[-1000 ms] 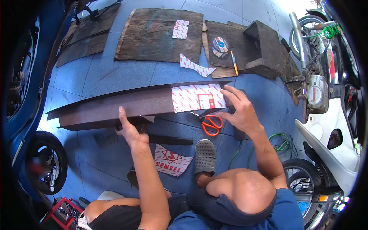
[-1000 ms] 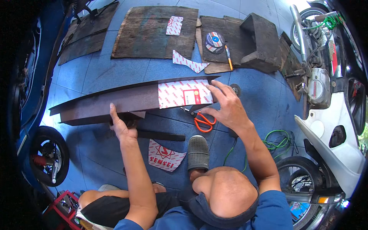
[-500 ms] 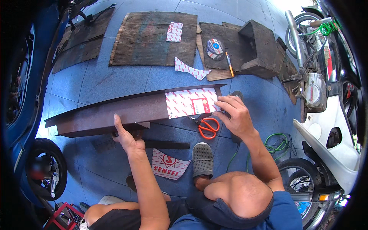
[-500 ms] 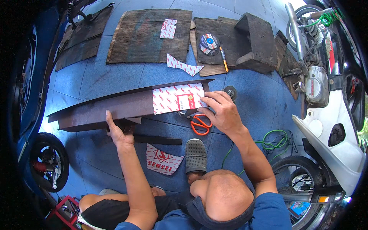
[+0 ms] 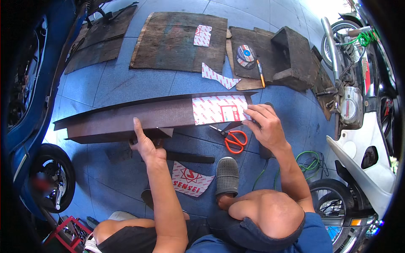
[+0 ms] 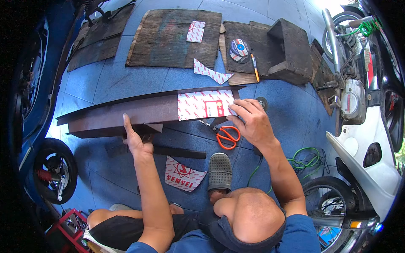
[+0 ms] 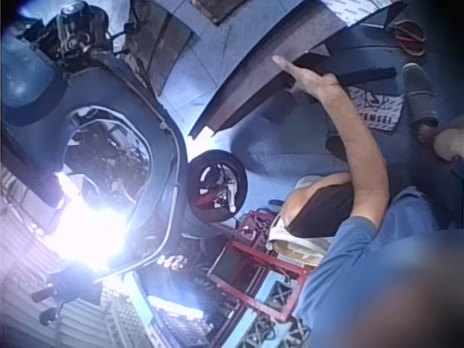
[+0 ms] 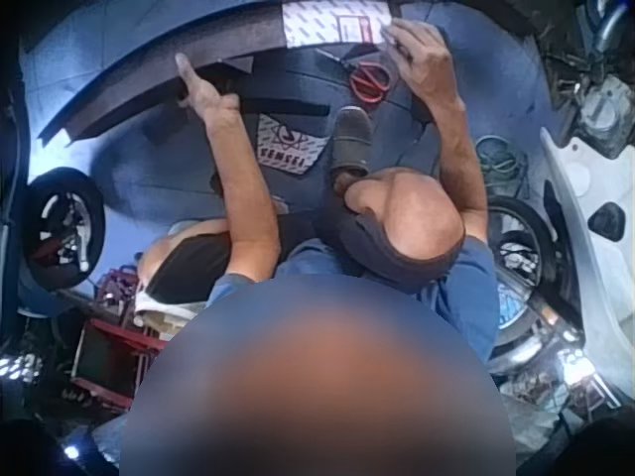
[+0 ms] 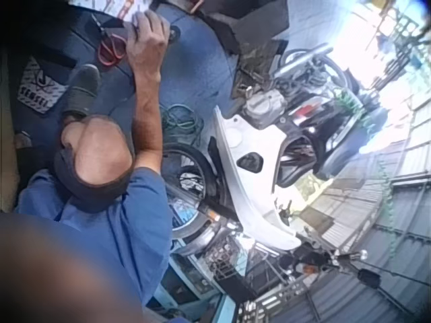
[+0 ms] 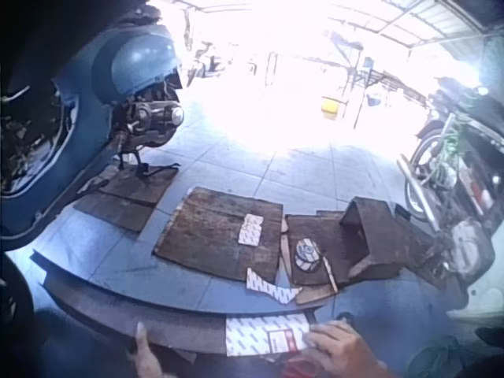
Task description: Cutting and grinding a piece of angle iron to a specific shape using scissors and an angle grinder.
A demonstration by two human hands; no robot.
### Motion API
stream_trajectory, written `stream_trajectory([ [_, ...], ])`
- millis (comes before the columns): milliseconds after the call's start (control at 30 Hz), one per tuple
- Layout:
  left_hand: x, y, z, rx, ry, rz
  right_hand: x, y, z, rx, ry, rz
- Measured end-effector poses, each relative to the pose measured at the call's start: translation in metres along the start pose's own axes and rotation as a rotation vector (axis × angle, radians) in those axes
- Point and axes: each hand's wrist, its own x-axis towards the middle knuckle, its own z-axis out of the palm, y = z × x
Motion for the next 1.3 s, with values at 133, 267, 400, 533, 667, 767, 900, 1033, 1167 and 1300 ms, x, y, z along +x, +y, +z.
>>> stream_trajectory([
  [133,0.021,-0.003,-0.012,-0.030,-0.056,-0.032,0.002,-0.002,-0.001,-0.015,0.002,-0.022],
  [267,0.021,-0.002,-0.009,-0.019,-0.019,-0.049,0.004,-0.002,0.000,-0.022,0.013,-0.016],
  [400,0.008,0.006,0.005,0.021,0.137,-0.071,0.007,0.001,0.000,-0.028,0.019,-0.032],
  [533,0.006,0.009,0.007,0.029,0.133,-0.054,0.009,0.001,-0.001,-0.026,0.020,-0.017],
  [667,0.011,0.009,0.007,0.045,0.168,-0.055,0.012,-0.002,0.001,-0.018,0.031,0.002],
  [767,0.014,0.008,0.006,0.028,0.132,-0.033,0.013,-0.001,0.001,-0.012,0.022,0.009],
  [900,0.017,0.008,0.004,0.036,0.118,-0.088,0.014,0.000,0.001,-0.007,0.013,0.009],
  [1033,0.013,0.010,0.008,0.013,0.112,-0.089,0.014,0.002,0.001,-0.012,0.012,0.004],
  [1167,0.013,0.011,0.007,-0.006,0.074,-0.091,0.015,0.002,0.001,-0.012,0.008,0.007],
  [1300,0.002,0.014,0.012,-0.014,0.064,-0.089,0.017,0.003,0.000,-0.012,0.004,0.011],
])
